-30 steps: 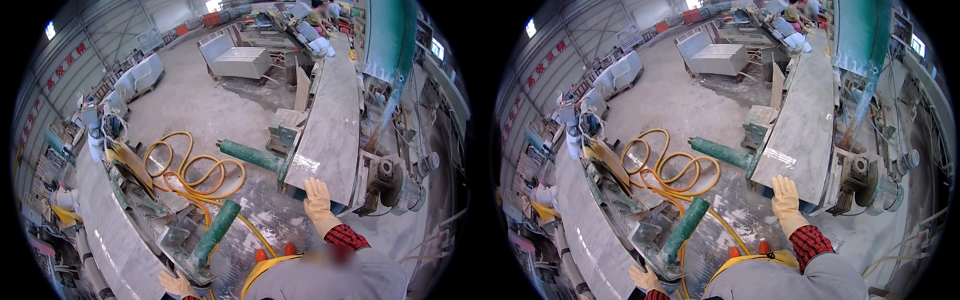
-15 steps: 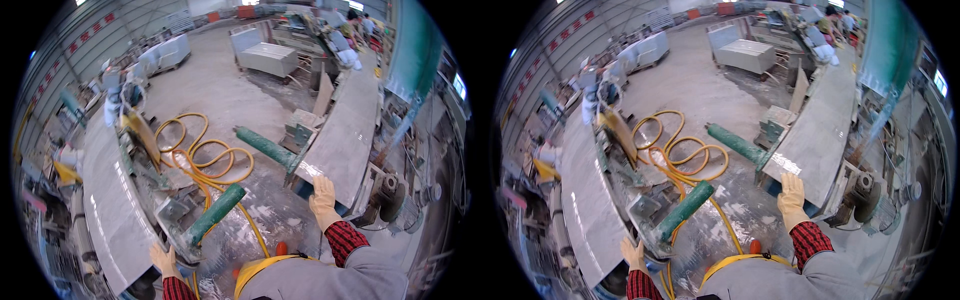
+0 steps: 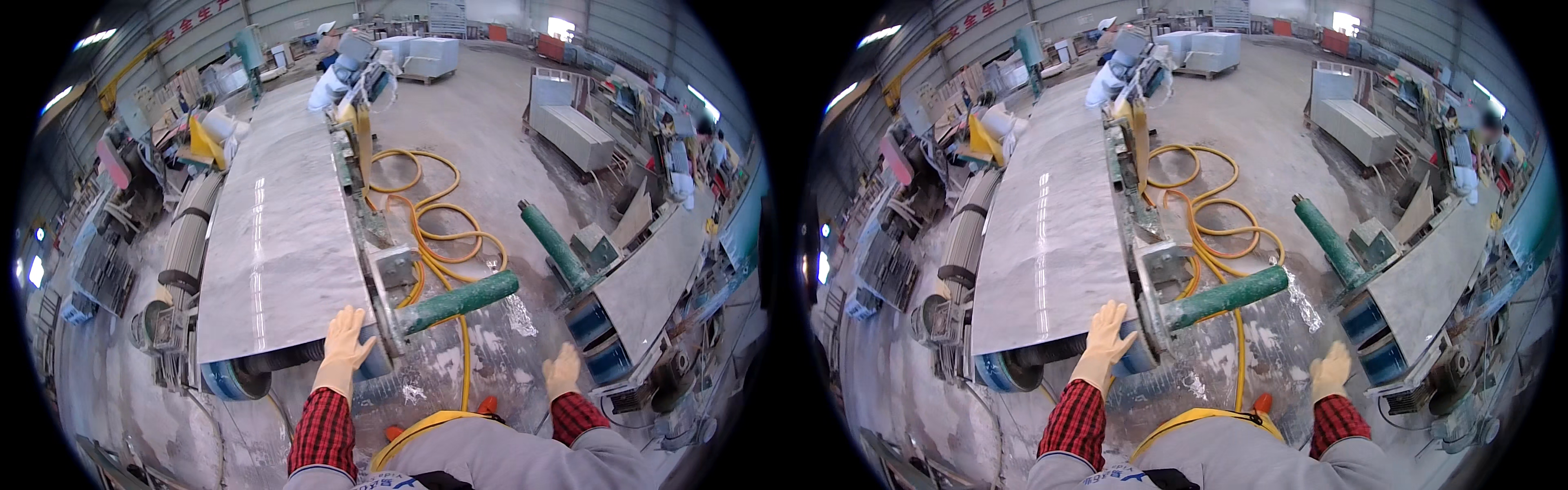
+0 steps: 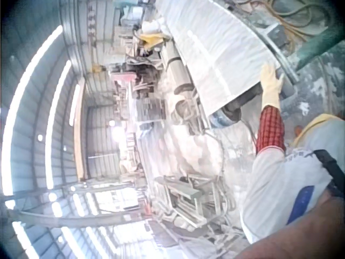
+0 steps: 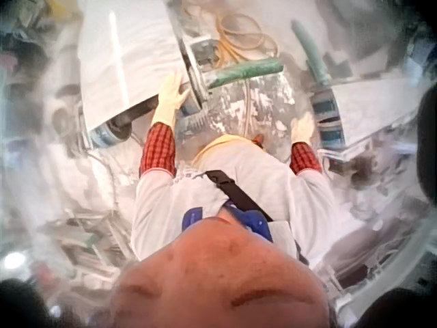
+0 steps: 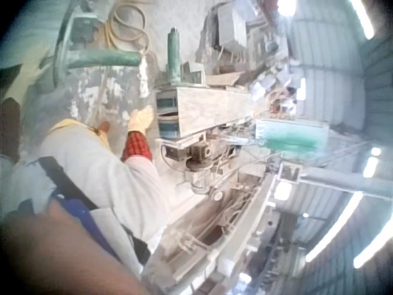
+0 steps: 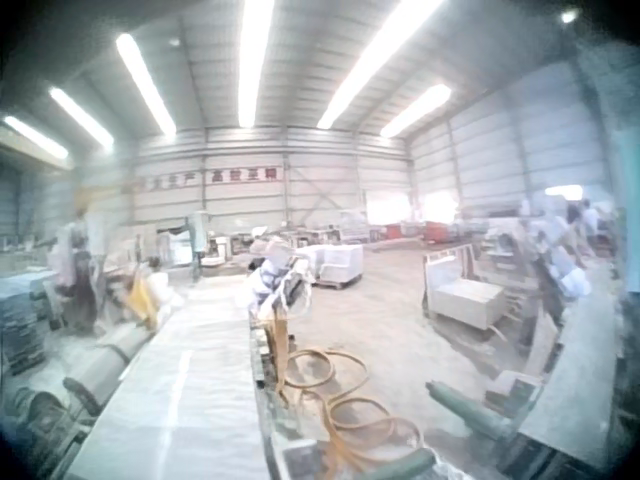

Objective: The person repeatedly picks up large rectangular stone slabs from a conveyor belt and places them onto a nearby stack. The worker handles each slab by hand, lifting and positioning it carefully to align with the others in the pile.

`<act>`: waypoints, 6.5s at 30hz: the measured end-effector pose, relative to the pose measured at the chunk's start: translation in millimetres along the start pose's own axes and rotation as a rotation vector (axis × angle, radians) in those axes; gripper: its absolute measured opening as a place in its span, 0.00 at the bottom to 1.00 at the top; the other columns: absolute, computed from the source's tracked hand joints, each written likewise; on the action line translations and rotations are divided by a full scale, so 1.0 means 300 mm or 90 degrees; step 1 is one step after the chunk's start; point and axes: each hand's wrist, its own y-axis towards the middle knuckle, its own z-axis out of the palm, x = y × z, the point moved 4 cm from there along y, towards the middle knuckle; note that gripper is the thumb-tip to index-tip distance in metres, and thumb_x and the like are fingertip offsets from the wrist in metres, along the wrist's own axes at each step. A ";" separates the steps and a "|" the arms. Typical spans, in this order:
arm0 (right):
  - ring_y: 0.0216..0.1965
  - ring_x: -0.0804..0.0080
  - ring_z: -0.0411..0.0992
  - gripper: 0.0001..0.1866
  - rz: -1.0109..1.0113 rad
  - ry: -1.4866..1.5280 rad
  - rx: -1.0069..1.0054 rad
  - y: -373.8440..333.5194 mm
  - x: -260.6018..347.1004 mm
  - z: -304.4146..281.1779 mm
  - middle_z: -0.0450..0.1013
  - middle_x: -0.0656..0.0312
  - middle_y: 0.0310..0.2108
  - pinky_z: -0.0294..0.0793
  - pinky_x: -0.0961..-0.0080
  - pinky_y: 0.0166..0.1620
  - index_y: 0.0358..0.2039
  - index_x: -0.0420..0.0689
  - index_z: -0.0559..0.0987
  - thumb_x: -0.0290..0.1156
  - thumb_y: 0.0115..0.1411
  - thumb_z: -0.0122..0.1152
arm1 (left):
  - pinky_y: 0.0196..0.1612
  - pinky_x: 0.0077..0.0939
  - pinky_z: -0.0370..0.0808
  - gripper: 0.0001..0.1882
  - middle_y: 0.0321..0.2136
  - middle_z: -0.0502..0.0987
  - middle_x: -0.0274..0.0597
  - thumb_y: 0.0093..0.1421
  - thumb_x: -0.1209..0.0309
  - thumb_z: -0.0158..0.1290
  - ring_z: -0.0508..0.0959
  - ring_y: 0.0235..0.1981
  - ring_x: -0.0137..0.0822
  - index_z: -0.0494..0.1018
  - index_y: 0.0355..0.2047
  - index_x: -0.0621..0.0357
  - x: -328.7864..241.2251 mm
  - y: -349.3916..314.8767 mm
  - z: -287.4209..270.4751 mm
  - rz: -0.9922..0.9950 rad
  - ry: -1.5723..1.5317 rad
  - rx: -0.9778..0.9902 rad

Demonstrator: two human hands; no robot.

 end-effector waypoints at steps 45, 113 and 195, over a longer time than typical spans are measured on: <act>0.73 0.46 0.62 0.33 -0.579 0.192 -0.178 -0.102 2.314 -0.429 0.67 0.45 0.71 0.57 0.51 0.76 0.70 0.39 0.70 0.44 0.71 0.59 | 0.79 0.57 0.47 0.42 0.78 0.55 0.59 0.70 0.46 0.54 0.54 0.78 0.62 0.59 0.77 0.53 1.303 -0.379 -0.401 -0.262 0.037 0.006; 0.73 0.47 0.64 0.32 -0.516 0.171 -0.160 -0.203 2.240 -0.456 0.69 0.47 0.71 0.58 0.50 0.76 0.70 0.43 0.71 0.44 0.70 0.60 | 0.76 0.56 0.55 0.32 0.72 0.67 0.49 0.69 0.55 0.57 0.64 0.73 0.56 0.70 0.70 0.48 1.403 -0.261 -0.442 -0.161 0.068 -0.127; 0.65 0.38 0.69 0.28 -0.596 0.282 -0.194 -0.539 2.144 -0.515 0.73 0.40 0.63 0.65 0.45 0.71 0.64 0.36 0.73 0.31 0.64 0.63 | 0.77 0.59 0.52 0.34 0.75 0.63 0.52 0.71 0.52 0.53 0.60 0.75 0.59 0.65 0.74 0.48 1.375 -0.323 -0.432 -0.187 0.065 -0.067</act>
